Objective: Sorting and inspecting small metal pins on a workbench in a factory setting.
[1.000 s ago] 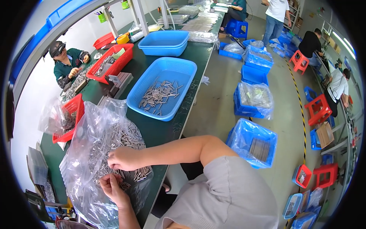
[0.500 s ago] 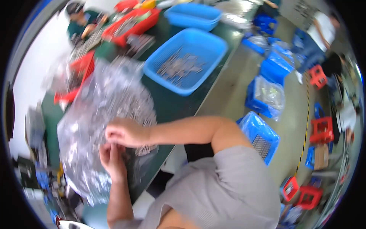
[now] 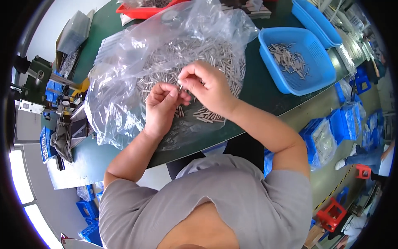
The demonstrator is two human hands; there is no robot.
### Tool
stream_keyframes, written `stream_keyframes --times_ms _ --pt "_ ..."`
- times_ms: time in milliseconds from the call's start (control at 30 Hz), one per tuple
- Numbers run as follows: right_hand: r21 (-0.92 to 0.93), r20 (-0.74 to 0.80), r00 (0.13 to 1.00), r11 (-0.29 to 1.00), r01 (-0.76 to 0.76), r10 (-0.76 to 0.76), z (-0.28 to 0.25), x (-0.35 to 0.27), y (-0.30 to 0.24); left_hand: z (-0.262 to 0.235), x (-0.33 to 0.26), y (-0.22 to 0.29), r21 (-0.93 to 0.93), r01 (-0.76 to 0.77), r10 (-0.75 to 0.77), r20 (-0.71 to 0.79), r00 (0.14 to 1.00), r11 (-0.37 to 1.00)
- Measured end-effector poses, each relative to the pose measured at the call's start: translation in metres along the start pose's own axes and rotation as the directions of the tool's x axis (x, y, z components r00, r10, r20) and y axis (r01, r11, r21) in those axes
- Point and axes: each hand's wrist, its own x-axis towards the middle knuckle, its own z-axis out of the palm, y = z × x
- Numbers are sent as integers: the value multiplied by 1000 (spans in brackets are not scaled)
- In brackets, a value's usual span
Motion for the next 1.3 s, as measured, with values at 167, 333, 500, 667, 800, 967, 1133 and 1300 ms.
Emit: stream_keyframes --times_ms 167,333,500,667,800,967,1133,1300 --pt "-92 133 990 994 58 -45 0 -2 -6 -2 -6 1 -12 -20 20 -9 1000 1000" --pt "-160 160 986 984 72 -47 3 -5 -9 -6 -8 -2 49 3 -4 15 1000 999" --pt "-204 183 982 976 75 -37 -4 -3 -10 -2 -9 1 24 -27 27 17 999 999" --pt "-230 -33 997 971 66 -76 -18 6 -9 -2 -4 -1 140 -5 17 -88 996 990" --pt "-675 -440 817 737 -27 -372 -69 21 -27 -5 3 -2 246 -107 130 -79 988 963" --pt "-846 -533 633 336 -414 -562 -125 21 -8 -7 3 -1 289 -101 131 -88 987 952" --pt "-390 -65 997 919 -54 30 -37 11 -17 -7 2 -4 225 -88 114 -106 988 970" --pt "-692 383 915 618 374 -125 2 5 -2 -6 2 -1 242 -200 248 -187 951 949"
